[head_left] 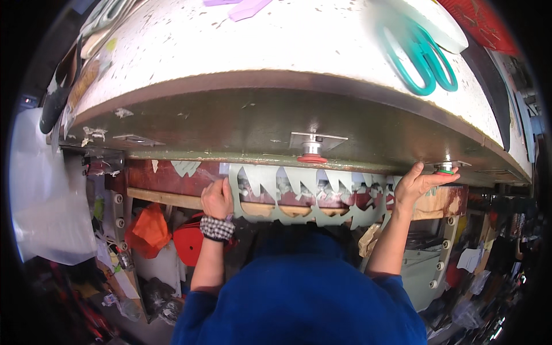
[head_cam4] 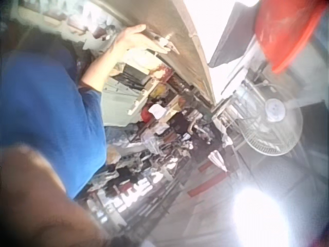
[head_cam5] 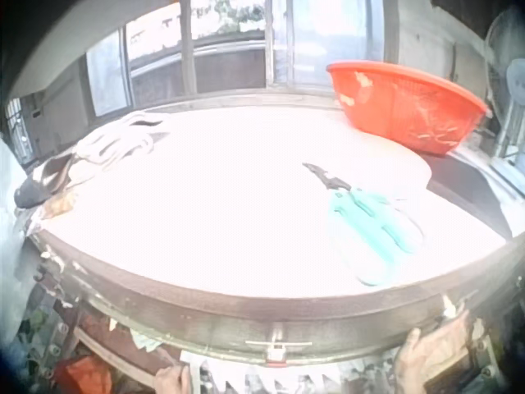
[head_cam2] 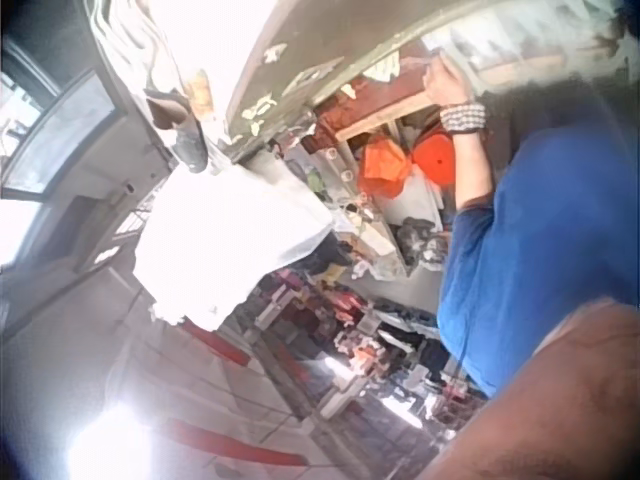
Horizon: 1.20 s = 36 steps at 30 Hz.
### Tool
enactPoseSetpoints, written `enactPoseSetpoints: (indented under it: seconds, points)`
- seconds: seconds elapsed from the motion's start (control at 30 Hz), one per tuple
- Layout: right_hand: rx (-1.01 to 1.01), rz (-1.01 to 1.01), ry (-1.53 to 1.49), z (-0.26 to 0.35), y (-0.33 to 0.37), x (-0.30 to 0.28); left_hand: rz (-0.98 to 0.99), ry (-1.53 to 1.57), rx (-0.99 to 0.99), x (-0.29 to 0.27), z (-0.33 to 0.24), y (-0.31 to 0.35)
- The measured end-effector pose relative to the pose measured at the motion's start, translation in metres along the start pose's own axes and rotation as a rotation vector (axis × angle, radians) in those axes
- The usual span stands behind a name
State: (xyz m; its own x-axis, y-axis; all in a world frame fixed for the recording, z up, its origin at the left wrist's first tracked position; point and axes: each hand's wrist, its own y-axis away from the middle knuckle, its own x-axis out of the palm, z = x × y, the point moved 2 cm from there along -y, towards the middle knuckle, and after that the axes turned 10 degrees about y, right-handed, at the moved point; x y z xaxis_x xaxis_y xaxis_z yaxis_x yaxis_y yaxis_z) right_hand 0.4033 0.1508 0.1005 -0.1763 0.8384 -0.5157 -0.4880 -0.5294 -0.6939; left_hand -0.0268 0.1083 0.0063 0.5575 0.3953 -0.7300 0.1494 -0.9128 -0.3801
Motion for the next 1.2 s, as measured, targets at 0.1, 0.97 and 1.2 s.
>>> enactPoseSetpoints:
  seconds: [0.1, 0.97, 1.2]
  points:
    - [-0.08, 0.018, 0.031, -0.017, 0.0, -0.008, -0.022, 0.012, 0.073, 0.003, -0.002, -0.013]
    - [-0.328, 0.697, -0.221, 0.088, 0.197, -0.05, -0.054, 0.296, -0.431, -0.065, -0.007, 0.138]
    - [0.429, 0.925, -0.871, 0.092, 0.211, -0.062, 0.019, 0.293, -0.042, -0.069, -0.04, 0.103]
